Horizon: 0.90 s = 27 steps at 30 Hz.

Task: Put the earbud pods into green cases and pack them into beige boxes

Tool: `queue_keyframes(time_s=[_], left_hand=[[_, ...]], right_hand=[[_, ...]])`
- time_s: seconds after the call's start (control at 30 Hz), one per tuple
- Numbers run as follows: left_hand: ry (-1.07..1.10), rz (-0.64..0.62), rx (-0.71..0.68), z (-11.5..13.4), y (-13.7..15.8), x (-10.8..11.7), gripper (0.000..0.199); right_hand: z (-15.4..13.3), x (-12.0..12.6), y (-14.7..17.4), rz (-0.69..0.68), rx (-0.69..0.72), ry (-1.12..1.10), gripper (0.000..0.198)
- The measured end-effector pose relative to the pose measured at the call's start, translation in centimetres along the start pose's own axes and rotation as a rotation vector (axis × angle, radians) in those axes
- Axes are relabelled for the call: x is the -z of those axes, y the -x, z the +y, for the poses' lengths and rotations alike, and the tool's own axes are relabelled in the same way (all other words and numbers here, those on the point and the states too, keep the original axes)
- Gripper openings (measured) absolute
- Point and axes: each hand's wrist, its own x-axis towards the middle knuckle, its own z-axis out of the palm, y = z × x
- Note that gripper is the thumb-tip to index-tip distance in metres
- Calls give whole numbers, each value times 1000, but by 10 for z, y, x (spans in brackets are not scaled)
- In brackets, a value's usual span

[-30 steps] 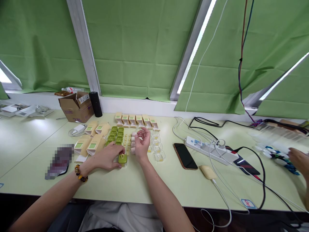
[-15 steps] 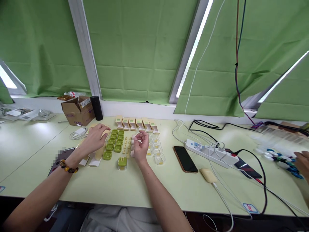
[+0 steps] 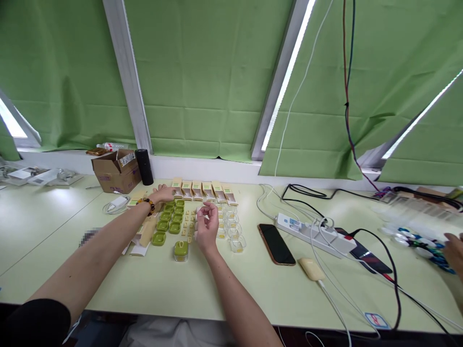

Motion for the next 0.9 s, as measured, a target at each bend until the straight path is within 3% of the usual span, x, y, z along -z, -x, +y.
queue_keyframes(time_s=[0.13,0.3,0.5,0.7,0.8,0.9], left_hand=[[-16,27,6,6,-8,-9,41],[-12,47,8,10,-13,-15,41],[-16,179,7,10,-2,0,35],[-59,470,-54,22,55,16,59],[-116,740,-192,35,100,12,64],[-113,847,-297,47,141,0,66]], right_hand=[[-1,0,1,2,2,13,32],[-2,-1,1,-4,-2,30,32],[-2,-2,1,0,-13,22,35],[1,-2,-1,-42,-20,41,35],[2,-3,-3,-93,-46,25,40],[2,-6,-4,-133,-84,-21,51]])
